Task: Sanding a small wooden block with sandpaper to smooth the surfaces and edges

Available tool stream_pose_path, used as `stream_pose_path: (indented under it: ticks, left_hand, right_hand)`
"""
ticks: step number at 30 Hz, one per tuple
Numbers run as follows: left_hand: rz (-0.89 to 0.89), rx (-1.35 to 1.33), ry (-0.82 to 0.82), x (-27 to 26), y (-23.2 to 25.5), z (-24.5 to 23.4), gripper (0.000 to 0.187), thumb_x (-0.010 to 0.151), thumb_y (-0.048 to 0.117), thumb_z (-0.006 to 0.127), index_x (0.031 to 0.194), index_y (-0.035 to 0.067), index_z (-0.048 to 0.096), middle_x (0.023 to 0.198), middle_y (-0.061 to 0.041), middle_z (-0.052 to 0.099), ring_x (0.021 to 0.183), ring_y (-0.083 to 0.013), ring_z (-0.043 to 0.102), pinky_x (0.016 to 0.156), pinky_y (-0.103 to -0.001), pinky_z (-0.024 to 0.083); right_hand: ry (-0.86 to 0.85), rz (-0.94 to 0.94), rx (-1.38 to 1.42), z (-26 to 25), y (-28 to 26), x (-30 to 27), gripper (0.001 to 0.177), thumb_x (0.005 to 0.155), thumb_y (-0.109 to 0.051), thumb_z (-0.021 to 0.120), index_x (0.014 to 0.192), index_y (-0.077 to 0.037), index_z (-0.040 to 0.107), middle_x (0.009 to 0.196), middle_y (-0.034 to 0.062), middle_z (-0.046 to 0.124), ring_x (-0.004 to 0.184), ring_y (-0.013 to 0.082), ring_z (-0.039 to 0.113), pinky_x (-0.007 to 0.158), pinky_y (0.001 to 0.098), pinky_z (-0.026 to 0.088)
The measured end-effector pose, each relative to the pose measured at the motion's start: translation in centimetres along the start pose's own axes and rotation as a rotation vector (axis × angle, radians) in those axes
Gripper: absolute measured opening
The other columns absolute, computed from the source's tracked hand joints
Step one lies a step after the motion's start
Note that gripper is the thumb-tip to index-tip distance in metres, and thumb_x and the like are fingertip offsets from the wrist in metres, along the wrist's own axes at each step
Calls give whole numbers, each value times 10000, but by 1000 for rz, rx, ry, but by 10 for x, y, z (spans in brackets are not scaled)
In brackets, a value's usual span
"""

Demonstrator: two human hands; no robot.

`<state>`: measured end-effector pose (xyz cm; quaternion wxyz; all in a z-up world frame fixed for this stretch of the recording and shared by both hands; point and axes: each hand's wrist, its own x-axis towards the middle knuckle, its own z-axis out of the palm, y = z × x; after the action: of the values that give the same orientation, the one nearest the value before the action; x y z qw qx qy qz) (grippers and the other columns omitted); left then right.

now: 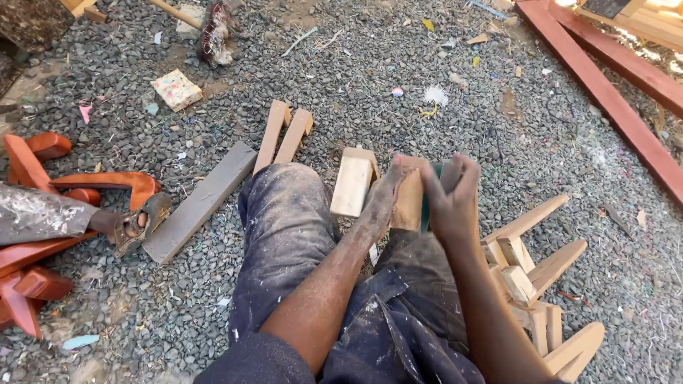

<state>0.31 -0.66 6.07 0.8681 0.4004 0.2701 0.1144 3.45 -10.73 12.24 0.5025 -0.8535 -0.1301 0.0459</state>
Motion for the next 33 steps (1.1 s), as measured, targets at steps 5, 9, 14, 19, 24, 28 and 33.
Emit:
stream_pose_path:
  ticks: [5, 9, 14, 19, 24, 28, 33]
  left_hand:
    - [-10, 115, 156, 2, 14, 19, 623, 844, 684, 581, 740, 80, 693, 614, -91, 587, 639, -174, 589, 641, -296, 448]
    - [-34, -7, -271, 23, -16, -42, 548, 879, 535, 689, 1134, 50, 710, 843, 38, 654, 958, 43, 578, 742, 72, 271]
    - [-126, 191, 71, 26, -40, -5, 549, 901, 683, 588, 932, 157, 741, 695, -10, 604, 737, -149, 609, 842, -380, 413]
    - [-122, 245, -19, 45, -71, -11, 580, 954, 700, 533, 1059, 163, 725, 717, -7, 576, 748, -146, 586, 799, -323, 504]
    - [-47, 236, -62, 46, -64, 2, 499, 1006, 412, 525, 738, 25, 691, 526, -112, 519, 531, -191, 557, 580, -277, 520]
    - [-26, 186, -39, 37, -47, 1, 510, 996, 460, 547, 612, 127, 593, 476, -24, 508, 451, -139, 549, 397, -267, 396]
    - [4, 192, -18, 22, -32, 4, 508, 984, 369, 613, 548, 112, 574, 428, -100, 538, 401, -169, 595, 344, -251, 422]
  right_hand:
    - [-115, 62, -182, 3, -10, -5, 823, 930, -686, 600, 1443, -102, 331, 1284, 290, 468, 1174, 477, 560, 992, 585, 456]
    - [-198, 271, -216, 10, -8, -36, 875, 874, -723, 554, 1458, -113, 329, 1452, 289, 396, 1375, 480, 440, 1151, 582, 354]
    - [-59, 159, -148, 18, 36, 26, 666, 955, -672, 578, 1218, -71, 464, 1170, 232, 508, 1218, 414, 521, 1079, 517, 374]
    - [-25, 207, 10, 0, 71, 47, 847, 977, -787, 419, 1263, 7, 475, 1192, 307, 554, 1217, 470, 529, 1040, 568, 373]
    - [26, 456, -97, -3, 55, 67, 833, 976, -729, 234, 1399, -64, 504, 1378, 268, 575, 1338, 423, 498, 1158, 545, 331]
    - [28, 359, -143, 19, 38, 9, 660, 1002, -671, 271, 1230, -75, 440, 1268, 324, 536, 1256, 485, 518, 1107, 574, 369]
    - [271, 291, 142, 36, 84, 55, 567, 1036, -487, 405, 1209, 49, 464, 1229, 361, 518, 1158, 418, 528, 1085, 562, 314]
